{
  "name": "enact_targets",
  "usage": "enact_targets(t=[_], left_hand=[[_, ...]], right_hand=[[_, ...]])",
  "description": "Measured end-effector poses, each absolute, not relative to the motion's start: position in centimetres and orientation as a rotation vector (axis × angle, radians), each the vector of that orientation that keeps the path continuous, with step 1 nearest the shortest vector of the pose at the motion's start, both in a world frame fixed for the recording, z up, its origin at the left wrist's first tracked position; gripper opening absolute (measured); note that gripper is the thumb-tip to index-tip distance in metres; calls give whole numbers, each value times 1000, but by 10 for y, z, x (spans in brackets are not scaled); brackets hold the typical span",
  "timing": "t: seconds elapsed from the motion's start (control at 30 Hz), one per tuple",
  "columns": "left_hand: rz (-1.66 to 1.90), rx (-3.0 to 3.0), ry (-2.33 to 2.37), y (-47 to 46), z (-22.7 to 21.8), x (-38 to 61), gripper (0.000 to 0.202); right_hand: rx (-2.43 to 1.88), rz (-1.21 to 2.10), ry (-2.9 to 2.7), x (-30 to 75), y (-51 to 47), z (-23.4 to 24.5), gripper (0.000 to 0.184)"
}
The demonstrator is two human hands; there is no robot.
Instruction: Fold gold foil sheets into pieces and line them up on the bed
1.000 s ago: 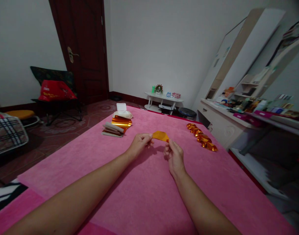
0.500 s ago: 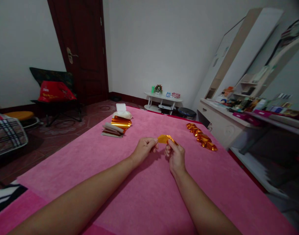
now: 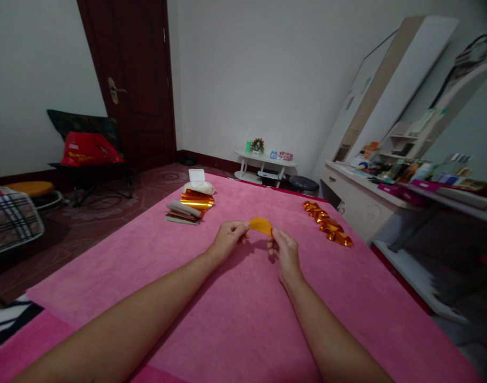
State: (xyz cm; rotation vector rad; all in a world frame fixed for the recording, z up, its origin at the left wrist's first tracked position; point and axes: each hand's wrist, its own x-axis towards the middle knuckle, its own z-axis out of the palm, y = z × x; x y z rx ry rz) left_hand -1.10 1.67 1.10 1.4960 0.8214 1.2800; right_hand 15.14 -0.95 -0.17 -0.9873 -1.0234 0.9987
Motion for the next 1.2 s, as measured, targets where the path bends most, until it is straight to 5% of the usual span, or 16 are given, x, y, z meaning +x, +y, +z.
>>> enact_targets(t=[0.23, 0.5, 0.67, 0.8, 0.93, 1.2], left_hand=[[1151, 1459, 627, -2, 14, 10, 38], [1475, 1323, 912, 21, 6, -11, 46], [1492, 1370, 852, 29, 7, -24, 33], [1257, 1553, 668, 21, 9, -16, 68], [1223, 1568, 733, 20, 4, -13, 43], [1181, 1512, 819, 27, -2, -16, 40]], right_hand=[[-1020, 930, -1043, 121, -24, 0, 38], [-1000, 931, -881, 137, -16, -2, 34], [-987, 1012, -749, 151, -8, -2, 30], [-993, 1122, -784, 151, -9, -2, 32], [-1046, 1162, -892, 150, -10, -2, 34], [-1161, 967, -1111, 150, -8, -7, 37]])
